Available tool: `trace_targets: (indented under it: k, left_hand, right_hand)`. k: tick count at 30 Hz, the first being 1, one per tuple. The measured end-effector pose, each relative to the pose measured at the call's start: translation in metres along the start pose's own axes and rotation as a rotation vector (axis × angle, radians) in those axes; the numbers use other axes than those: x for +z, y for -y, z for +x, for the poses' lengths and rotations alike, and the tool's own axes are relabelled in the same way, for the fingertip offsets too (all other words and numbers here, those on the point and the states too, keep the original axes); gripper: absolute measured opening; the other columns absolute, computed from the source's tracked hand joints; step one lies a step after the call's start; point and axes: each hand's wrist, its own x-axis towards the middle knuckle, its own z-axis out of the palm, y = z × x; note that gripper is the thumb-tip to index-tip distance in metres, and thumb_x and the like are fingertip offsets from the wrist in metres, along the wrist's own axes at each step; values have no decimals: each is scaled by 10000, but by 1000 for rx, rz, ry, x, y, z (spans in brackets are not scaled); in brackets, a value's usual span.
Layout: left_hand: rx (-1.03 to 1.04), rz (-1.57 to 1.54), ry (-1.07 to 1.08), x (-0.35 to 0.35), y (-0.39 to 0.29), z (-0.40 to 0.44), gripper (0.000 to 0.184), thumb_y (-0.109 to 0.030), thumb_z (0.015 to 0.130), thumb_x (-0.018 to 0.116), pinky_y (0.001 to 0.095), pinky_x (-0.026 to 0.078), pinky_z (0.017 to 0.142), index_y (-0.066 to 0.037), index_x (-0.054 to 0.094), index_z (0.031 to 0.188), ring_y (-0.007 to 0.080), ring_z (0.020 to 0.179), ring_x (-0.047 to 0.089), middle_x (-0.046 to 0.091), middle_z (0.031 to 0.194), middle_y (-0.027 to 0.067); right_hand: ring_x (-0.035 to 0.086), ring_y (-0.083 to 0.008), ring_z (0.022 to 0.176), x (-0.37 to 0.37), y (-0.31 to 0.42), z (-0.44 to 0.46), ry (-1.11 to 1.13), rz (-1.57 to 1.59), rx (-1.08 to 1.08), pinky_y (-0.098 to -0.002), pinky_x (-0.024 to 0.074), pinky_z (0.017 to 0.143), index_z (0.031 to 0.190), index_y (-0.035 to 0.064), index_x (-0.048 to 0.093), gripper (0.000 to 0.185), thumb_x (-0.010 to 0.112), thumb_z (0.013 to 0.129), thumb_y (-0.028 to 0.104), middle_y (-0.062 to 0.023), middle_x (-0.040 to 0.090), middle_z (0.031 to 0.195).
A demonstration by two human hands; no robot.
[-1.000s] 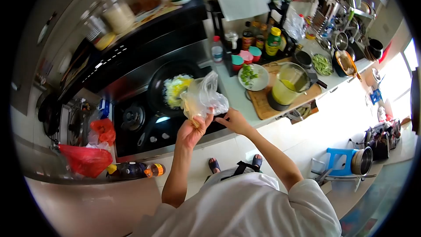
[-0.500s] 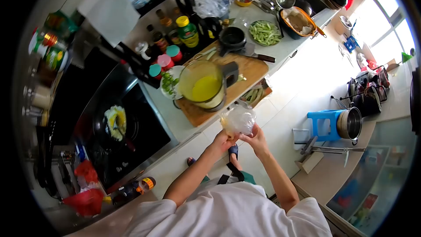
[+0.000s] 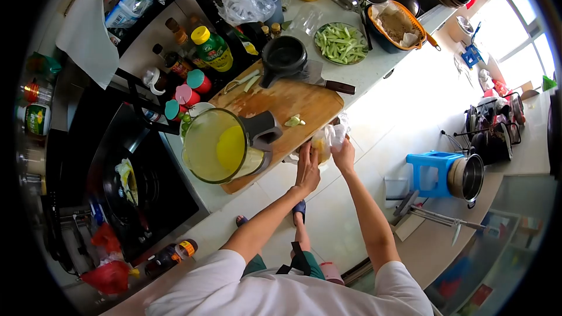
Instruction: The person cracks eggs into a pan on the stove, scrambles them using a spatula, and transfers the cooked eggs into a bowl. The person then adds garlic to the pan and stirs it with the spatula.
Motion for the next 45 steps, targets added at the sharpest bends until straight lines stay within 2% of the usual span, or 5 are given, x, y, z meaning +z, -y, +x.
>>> trace_targets:
  k: [17,27,35,40,45]
  left_hand:
    - [-19,79,312,-48,-1,-101,413,-161,805,611,469,347,1007,-10,530,1181,383,1257,363,398,1332,206]
    - [-256,-207,298,-116,28,-197,319,-87,825,609,417,436,919,-51,576,1140,323,1095,524,565,1164,138]
    - [-738,-746,-230,-230,29,-220,146,-141,834,700,254,476,565,-1,659,822,118,638,598,646,700,61]
    - [-19,-480,-536,-308,-17,-211,122,-87,772,688,375,468,802,-47,638,875,284,814,592,621,884,107]
    - [-22,-91,-67,-366,6,-264,223,-243,842,545,430,472,817,-76,626,967,320,939,616,659,949,107]
  right_hand:
    - [517,-339,1186,110,-20,41,1141,-883,-389,-436,436,964,1103,44,657,398,591,772,253,-171,587,1218]
    - [609,-338,935,24,69,-7,579,-699,-629,-450,480,823,1069,64,626,310,586,762,72,-162,642,1008]
    - [589,-124,480,-37,205,-162,803,218,118,-246,497,452,766,-60,645,176,613,881,69,-94,612,572]
    - [594,-216,1043,24,292,-251,1104,1152,429,-317,488,902,1190,-51,555,316,496,893,41,-185,630,1063]
    - [574,-242,1085,36,363,-284,1731,-64,-690,-334,446,940,1162,33,588,312,544,915,218,-142,634,1090]
